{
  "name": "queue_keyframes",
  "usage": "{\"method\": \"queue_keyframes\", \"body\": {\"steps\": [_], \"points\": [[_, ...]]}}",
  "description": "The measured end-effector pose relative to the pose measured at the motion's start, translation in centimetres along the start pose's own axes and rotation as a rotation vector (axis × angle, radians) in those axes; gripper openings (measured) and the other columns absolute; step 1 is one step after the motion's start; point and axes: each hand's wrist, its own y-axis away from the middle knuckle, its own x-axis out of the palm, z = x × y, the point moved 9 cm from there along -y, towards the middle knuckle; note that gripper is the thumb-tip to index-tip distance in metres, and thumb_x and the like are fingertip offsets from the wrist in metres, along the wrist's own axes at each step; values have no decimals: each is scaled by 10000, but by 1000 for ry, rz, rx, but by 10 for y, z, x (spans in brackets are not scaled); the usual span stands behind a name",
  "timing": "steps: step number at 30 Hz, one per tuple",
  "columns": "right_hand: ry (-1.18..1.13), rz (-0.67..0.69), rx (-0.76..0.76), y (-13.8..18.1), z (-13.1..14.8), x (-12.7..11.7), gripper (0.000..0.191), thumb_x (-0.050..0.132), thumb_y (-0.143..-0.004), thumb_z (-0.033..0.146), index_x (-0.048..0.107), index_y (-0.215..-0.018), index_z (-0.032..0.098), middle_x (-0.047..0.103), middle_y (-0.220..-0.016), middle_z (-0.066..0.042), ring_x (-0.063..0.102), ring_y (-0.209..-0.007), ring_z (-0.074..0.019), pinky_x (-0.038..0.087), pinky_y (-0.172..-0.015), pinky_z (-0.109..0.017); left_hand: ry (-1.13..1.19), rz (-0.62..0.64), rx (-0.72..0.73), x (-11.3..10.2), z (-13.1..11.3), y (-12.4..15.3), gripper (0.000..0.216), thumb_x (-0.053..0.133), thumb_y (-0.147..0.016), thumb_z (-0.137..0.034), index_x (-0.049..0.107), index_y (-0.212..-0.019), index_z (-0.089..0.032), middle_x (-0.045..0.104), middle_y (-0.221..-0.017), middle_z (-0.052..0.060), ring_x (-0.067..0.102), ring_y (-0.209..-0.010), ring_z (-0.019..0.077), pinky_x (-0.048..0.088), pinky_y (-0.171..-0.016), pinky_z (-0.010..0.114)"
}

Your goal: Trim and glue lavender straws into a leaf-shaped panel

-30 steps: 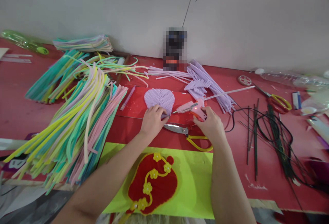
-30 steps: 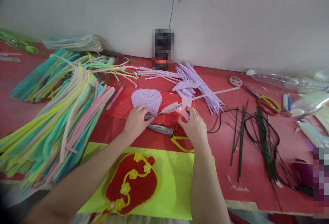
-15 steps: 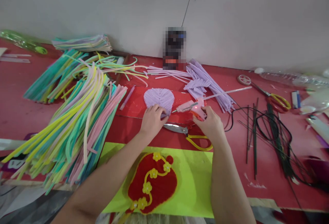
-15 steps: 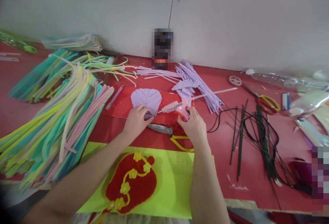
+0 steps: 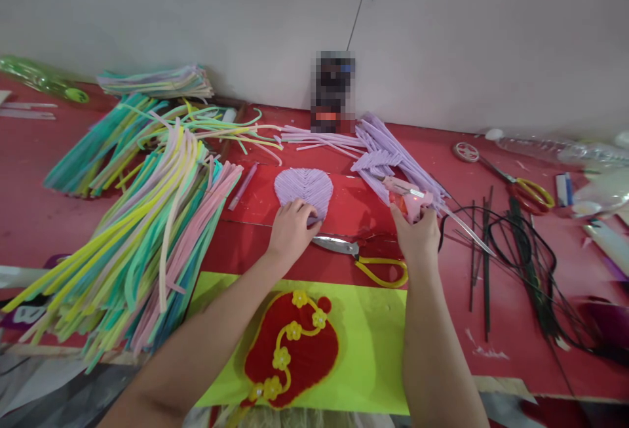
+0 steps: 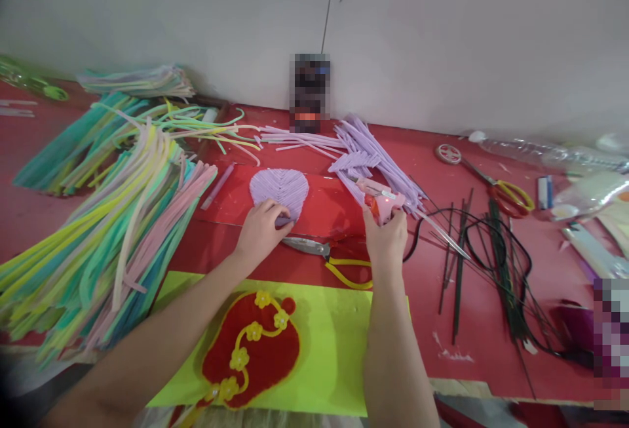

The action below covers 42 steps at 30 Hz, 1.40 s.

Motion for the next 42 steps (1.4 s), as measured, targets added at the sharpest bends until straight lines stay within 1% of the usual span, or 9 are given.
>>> {"method": "queue_keyframes", "body": {"steps": [3,7,10,13,15,18,20,23,42], "points": [[-7,9,29,-3,-9,7,578,657,-651,585,563,-1006,138,613,-925,-142,566,-847,-280,443,-784,-413,0,2,-2,1,0,0,69,650,-812,-233,599,-850,-206,617,-918,37,577,-894,212,430,-800,348],[55,31,-70,1,-6,9,593,590,-715,624,577,-1031,122,597,-1012,-184,561,-934,-307,431,-843,-435,-6,-2,3,0,0,0,68,648,-813,-236,600,-849,-204,615,-919,38,571,-889,211,430,-802,349],[108,-65,-150,5,5,-9,542,549,-765,628,610,-981,135,578,-1026,-183,552,-944,-315,426,-850,-465,-2,-1,3,0,-1,0,62,642,-818,-238,600,-849,-205,619,-923,35,571,-889,211,431,-811,350],[18,-155,-301,16,29,-25,380,528,-834,524,633,-873,161,575,-910,-122,554,-822,-251,448,-808,-430,3,7,-6,-1,-1,0,64,641,-818,-242,599,-850,-205,624,-930,35,573,-895,213,434,-821,356],[-94,-65,-424,28,50,-16,292,524,-863,447,631,-823,179,564,-827,-72,530,-695,-190,463,-734,-370,2,13,-15,-1,0,0,64,643,-816,-239,599,-849,-207,625,-930,36,575,-900,215,435,-827,358],[-225,176,-576,55,78,16,209,543,-877,363,637,-801,192,576,-791,-42,523,-641,-160,464,-673,-322,0,14,-13,-1,0,-1,66,646,-814,-234,598,-850,-206,622,-927,36,577,-903,214,437,-833,361],[-272,292,-658,74,92,34,168,553,-882,315,652,-817,194,594,-796,-43,546,-686,-170,468,-699,-321,1,9,-2,-1,-1,0,71,646,-814,-232,596,-855,-205,619,-927,37,578,-904,213,439,-830,361],[-257,356,-731,91,100,49,152,551,-888,278,673,-843,199,620,-819,-56,570,-786,-202,465,-782,-356,5,3,16,-1,-1,0,78,647,-812,-222,592,-864,-205,614,-929,35,579,-911,209,440,-820,354],[-302,476,-704,102,101,59,228,503,-916,268,723,-956,226,639,-886,-71,590,-856,-220,484,-816,-364,3,17,9,-1,-1,0,87,639,-811,-203,597,-888,-197,624,-937,41,579,-921,221,440,-831,364]]}}
